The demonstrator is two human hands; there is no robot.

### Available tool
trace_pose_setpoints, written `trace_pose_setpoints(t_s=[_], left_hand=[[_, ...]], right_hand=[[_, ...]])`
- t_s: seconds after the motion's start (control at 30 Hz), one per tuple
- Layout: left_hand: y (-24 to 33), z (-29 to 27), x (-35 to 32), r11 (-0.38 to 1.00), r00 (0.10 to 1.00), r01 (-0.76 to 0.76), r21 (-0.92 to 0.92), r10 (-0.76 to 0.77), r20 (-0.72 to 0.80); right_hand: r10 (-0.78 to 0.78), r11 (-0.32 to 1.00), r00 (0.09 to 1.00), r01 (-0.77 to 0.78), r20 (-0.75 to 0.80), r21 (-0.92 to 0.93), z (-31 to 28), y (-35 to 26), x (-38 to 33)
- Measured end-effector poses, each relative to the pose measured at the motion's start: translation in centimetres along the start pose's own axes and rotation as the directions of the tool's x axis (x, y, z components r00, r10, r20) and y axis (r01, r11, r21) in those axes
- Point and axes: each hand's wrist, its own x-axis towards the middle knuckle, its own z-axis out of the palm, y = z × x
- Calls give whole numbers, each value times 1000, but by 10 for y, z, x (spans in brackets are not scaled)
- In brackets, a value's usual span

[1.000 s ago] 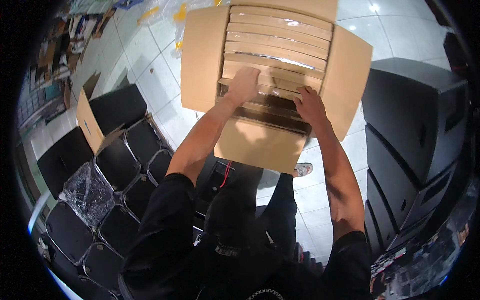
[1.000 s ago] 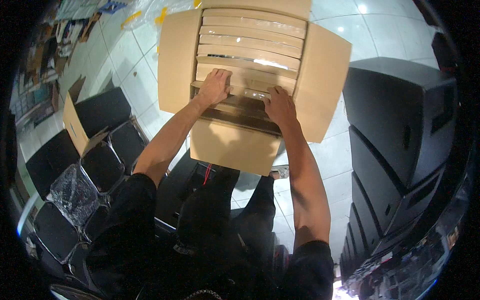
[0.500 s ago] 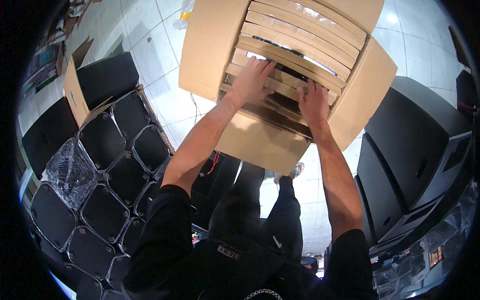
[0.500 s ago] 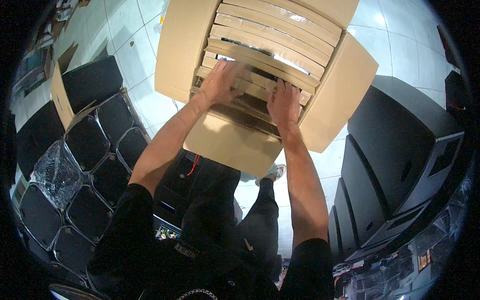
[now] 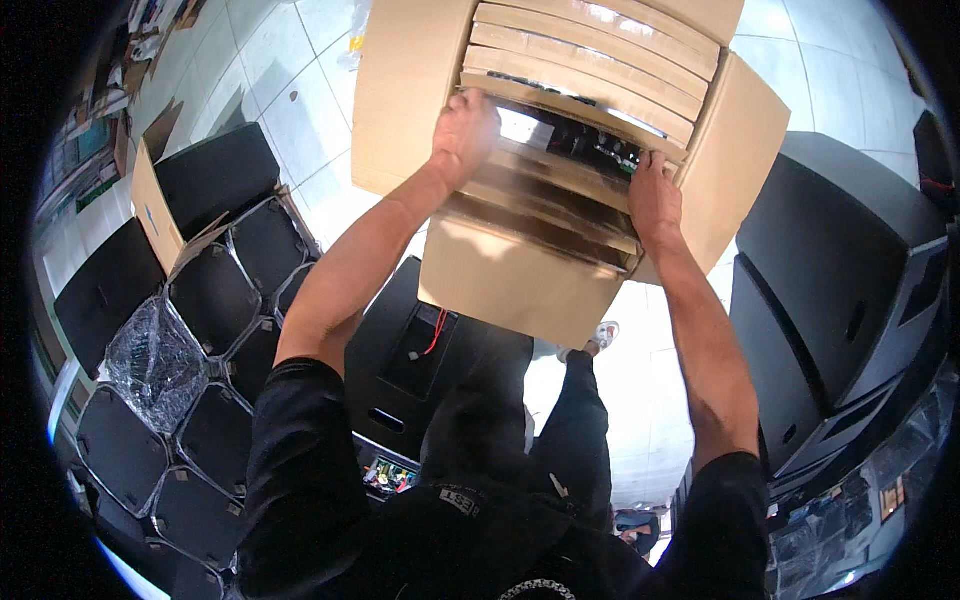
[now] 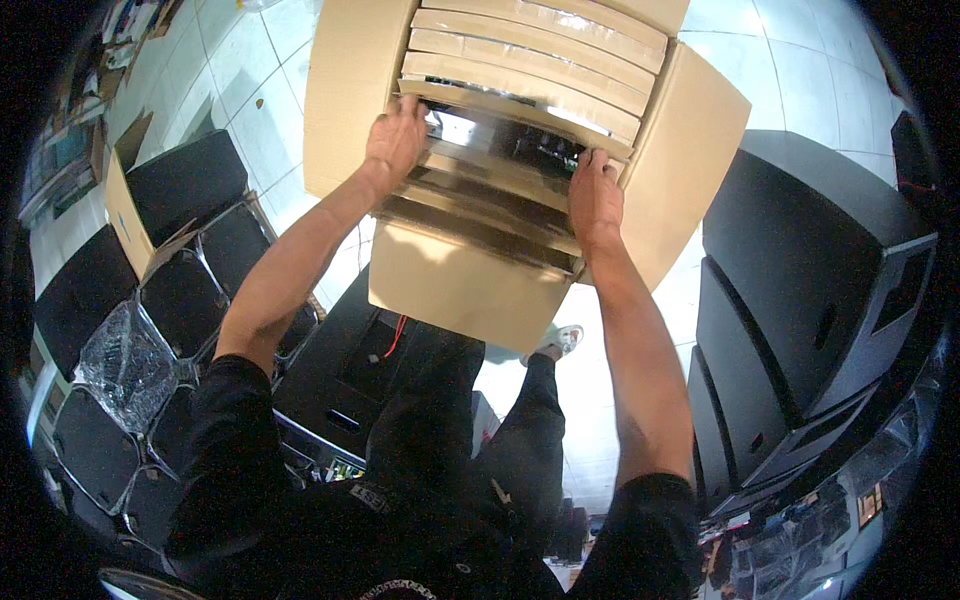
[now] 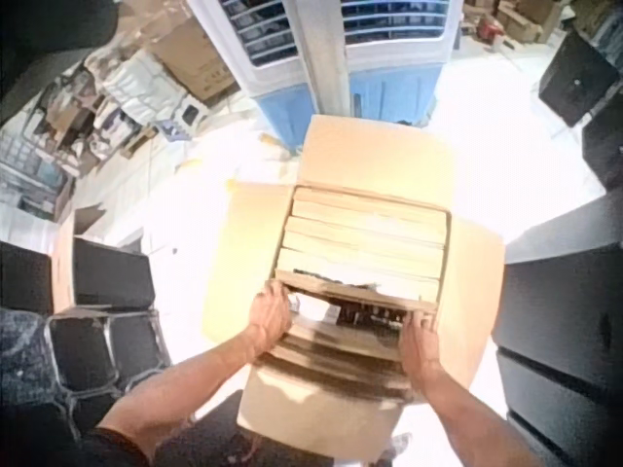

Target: The person unpacks multiple electronic circuit boards from a cardboard box and places them one by one into open black plastic enclosures arranged on the floor. The person repeatedly reaches into the box, removes a board, and sets it into an enclosure.

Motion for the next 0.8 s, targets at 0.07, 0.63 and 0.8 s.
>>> trace_pose_setpoints(t_s=[0.07,0.63,0.8], left_hand=[[-4,-8,1,998,996,0,63,-6,90],[-41,47,25,964,967,-253,-85,249,-52],[-74,22,-8,909,948,-262,-324,179,-264]], right_hand=[[30,966,997,-10,72,-260,4,2,5],[-246,966,890,256,385,24,-12,41,31],[-303,949,932,277,199,148,-46,68,0]])
